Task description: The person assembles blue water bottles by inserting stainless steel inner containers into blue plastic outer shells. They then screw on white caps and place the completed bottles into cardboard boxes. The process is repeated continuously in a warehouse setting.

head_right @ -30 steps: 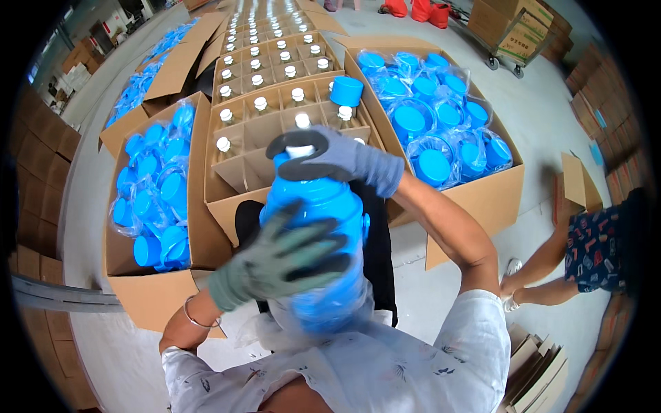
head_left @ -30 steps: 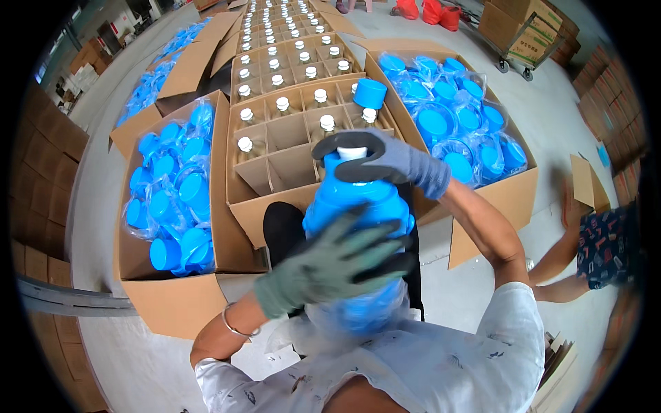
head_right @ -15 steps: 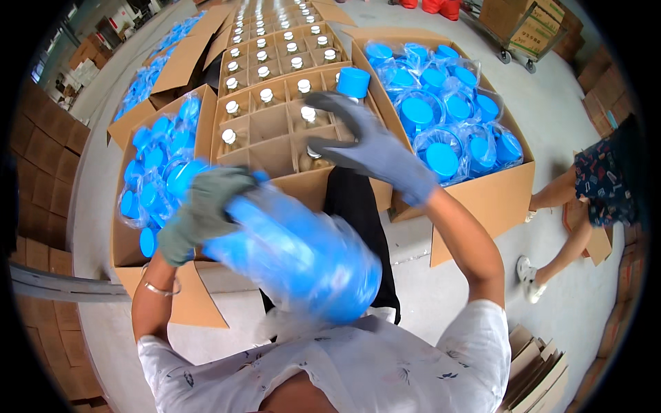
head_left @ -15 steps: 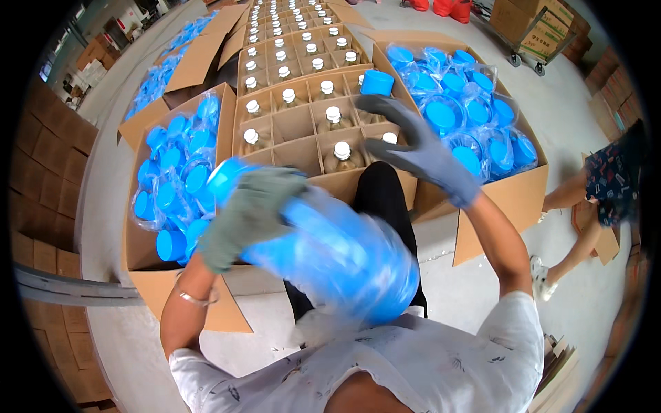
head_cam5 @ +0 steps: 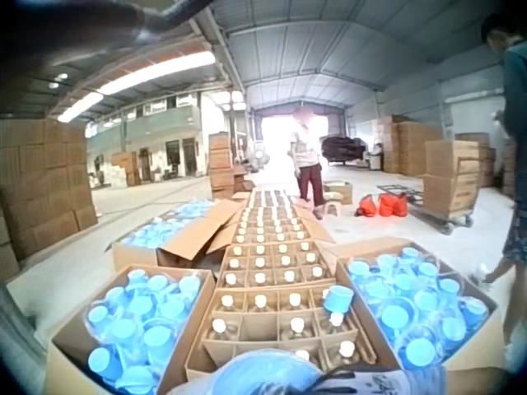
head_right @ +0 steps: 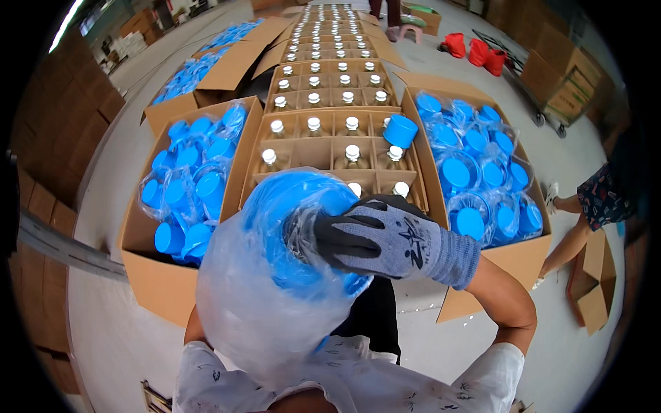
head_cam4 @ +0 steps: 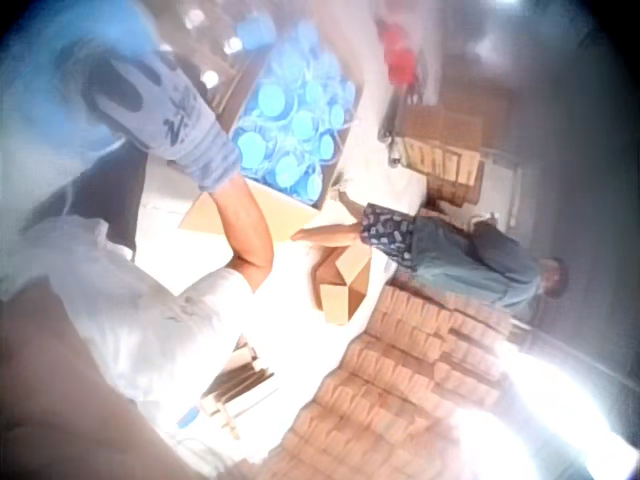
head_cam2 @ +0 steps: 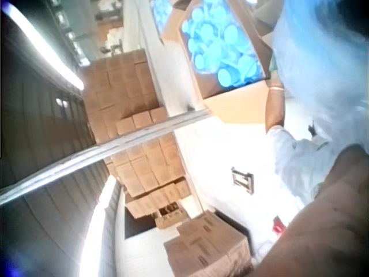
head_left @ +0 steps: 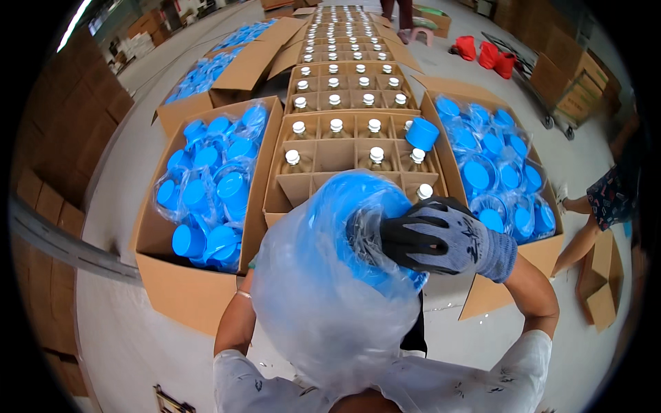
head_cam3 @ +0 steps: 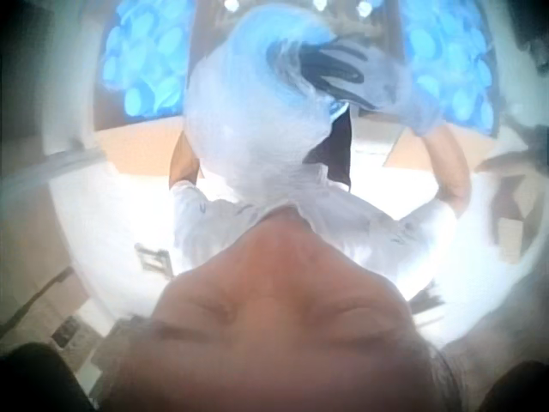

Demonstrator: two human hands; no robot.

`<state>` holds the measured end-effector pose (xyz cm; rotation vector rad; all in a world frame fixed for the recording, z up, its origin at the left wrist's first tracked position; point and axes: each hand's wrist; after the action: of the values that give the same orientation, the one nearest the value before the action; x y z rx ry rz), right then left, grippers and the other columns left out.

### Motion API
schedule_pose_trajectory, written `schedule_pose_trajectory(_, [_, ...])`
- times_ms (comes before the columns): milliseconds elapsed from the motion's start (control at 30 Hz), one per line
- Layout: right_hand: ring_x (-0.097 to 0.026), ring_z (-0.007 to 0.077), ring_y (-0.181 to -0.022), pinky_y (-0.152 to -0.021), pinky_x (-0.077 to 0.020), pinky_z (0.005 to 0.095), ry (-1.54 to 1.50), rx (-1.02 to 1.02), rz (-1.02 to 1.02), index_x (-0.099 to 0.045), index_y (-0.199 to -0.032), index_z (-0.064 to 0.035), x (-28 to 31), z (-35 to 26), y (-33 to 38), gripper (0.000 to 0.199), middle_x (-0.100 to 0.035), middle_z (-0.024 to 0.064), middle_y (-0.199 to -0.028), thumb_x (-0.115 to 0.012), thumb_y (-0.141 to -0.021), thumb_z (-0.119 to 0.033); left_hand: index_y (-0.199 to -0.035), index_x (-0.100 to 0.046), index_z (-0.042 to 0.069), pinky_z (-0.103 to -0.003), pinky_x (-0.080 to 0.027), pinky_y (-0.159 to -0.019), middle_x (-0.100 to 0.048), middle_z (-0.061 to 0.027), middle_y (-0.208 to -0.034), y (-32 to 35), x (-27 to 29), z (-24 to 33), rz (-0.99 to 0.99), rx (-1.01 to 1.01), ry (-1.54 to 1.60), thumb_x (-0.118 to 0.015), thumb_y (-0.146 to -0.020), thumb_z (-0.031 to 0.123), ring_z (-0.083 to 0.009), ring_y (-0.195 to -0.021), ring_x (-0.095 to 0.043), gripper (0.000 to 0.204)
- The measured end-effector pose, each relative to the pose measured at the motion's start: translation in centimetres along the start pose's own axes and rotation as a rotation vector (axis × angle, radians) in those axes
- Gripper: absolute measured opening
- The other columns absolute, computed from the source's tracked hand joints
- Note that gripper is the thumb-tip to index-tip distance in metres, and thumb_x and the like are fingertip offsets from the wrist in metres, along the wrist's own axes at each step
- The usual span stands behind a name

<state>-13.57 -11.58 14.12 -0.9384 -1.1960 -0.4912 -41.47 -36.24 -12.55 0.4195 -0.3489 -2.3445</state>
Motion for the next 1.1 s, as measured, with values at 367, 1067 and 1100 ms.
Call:
schedule_pose_trajectory(367, [-0.061,0.0269,-0.099,-0.086,-0.0502,0.0369,-0.852,-0.263,-0.118,-0.049,-0.128,-0.0094,-0.4,3.7,-2.9,0.05,-0.057,0.016,-0.118,-0.063,-0.084,-0.03,-0.095,-0.063,-0.002,-0.026,-0.048,-0.061,-0.063,-0.0047,-0.083,0.7,-1.3,-0.9,-0.045,0.024,-0.006,-0.075,-0.072,0.017,-0.0117,-0.07,-0.057,0.032])
schedule_pose_trajectory(1067, [-0.057,0.0348,-0.1,-0.089,-0.045,0.039,-0.257,-0.46,0.068,-0.055,-0.116,-0.0015,-0.6,2.5,2.3,0.055,-0.058,0.0189,-0.108,-0.077,-0.07,-0.022,-0.105,-0.062,-0.001,-0.026,-0.048,-0.069,-0.062,-0.0068,-0.09,7.3,-2.8,1.7,0.211,-0.167,0.106,-0.069,-0.079,0.026,-0.0117,-0.08,-0.058,0.038])
schedule_pose_trajectory(1100, [-0.057,0.0355,-0.098,-0.088,-0.0456,0.0391,-0.243,-0.415,0.051,-0.056,-0.115,-0.0014,-0.8,2.1,1.9,0.054,-0.059,0.0193,-0.107,-0.077,-0.069,-0.021,-0.108,-0.061,0.0,-0.025,-0.048,-0.071,-0.062,-0.0075,-0.093,7.1,-2.8,0.9,0.154,-0.106,0.072,-0.068,-0.08,0.028,-0.0119,-0.083,-0.057,0.041])
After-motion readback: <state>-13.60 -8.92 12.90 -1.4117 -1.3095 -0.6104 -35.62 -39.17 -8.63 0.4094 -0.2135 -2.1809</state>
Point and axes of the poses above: each hand's wrist, its own y-axis away from the middle knuckle, its own x-axis out of the back of the hand, z = x × y
